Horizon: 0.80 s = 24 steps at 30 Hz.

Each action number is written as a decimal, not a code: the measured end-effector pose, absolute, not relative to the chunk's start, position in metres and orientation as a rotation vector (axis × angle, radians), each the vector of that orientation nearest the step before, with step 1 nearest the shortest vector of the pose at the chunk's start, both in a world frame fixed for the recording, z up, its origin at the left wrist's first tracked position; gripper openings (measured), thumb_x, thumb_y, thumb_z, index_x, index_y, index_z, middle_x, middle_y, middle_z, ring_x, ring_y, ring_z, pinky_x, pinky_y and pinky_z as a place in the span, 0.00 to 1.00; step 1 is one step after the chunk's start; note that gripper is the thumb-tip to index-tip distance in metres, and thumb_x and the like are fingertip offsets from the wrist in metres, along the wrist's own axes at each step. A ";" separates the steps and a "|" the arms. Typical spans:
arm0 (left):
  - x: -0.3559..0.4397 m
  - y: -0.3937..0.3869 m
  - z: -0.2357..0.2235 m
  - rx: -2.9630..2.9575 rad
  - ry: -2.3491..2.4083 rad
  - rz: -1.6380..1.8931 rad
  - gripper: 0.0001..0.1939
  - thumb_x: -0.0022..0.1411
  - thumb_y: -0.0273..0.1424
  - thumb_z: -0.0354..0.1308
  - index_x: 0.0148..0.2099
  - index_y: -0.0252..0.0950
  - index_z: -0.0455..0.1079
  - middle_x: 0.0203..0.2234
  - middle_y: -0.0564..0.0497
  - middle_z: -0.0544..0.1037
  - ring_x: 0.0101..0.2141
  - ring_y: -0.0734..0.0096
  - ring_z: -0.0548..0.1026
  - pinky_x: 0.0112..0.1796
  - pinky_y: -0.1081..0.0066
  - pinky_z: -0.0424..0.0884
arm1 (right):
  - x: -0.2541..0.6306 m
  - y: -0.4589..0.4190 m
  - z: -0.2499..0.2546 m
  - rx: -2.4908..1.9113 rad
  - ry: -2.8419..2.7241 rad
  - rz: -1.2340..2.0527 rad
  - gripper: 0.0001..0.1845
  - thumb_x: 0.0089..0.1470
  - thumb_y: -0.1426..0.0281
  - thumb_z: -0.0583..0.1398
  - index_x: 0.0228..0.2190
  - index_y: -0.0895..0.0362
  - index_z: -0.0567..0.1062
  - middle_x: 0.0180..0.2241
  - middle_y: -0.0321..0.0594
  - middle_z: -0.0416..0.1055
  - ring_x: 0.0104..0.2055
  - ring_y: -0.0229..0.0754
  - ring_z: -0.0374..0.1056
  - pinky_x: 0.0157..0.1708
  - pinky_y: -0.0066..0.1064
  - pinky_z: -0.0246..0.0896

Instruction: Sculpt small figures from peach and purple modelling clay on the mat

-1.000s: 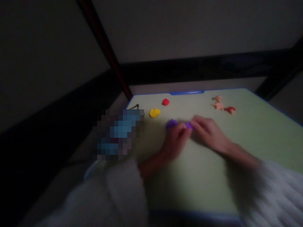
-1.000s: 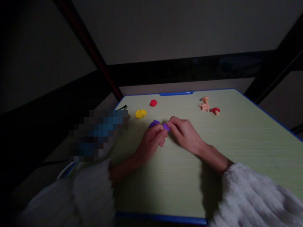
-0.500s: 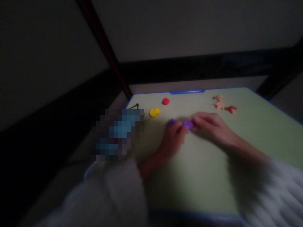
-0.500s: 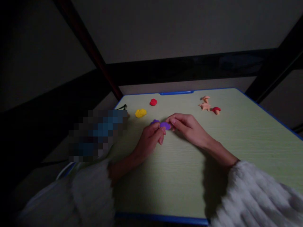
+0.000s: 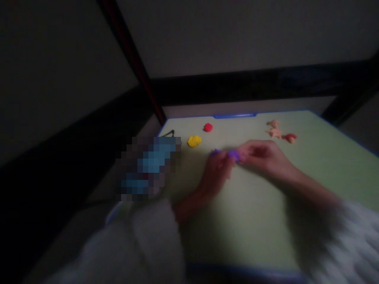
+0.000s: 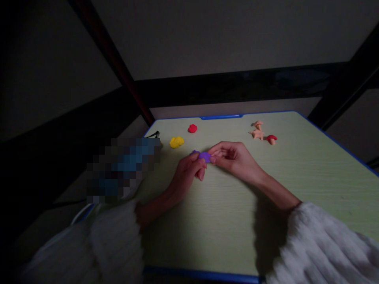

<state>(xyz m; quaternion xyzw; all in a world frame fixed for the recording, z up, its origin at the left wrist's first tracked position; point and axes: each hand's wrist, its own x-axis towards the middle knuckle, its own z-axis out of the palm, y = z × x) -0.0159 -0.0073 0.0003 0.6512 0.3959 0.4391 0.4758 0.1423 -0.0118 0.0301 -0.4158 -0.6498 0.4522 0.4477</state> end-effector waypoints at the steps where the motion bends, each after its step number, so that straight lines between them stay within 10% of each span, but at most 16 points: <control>1: -0.016 -0.008 0.002 1.608 0.970 1.064 0.14 0.57 0.38 0.48 0.24 0.36 0.61 0.11 0.59 0.62 0.15 0.79 0.61 0.19 0.76 0.56 | 0.141 -0.012 0.031 -1.027 -1.591 1.124 0.10 0.40 0.67 0.67 0.27 0.59 0.76 0.24 0.35 0.74 0.26 0.35 0.68 0.28 0.27 0.64; 20: -0.011 -0.010 0.006 1.507 0.946 0.906 0.11 0.52 0.34 0.56 0.22 0.35 0.62 0.13 0.57 0.66 0.17 0.79 0.64 0.21 0.77 0.59 | 0.140 -0.014 0.031 -1.085 -1.678 0.893 0.11 0.52 0.65 0.60 0.24 0.59 0.72 0.25 0.38 0.71 0.28 0.37 0.67 0.30 0.30 0.63; 24: -0.012 -0.007 0.013 1.320 0.862 0.899 0.28 0.63 0.42 0.33 0.32 0.33 0.71 0.23 0.47 0.76 0.25 0.72 0.73 0.26 0.74 0.68 | 0.142 -0.017 0.022 -0.959 -2.013 0.337 0.07 0.56 0.71 0.55 0.30 0.59 0.72 0.39 0.46 0.72 0.42 0.43 0.68 0.43 0.36 0.64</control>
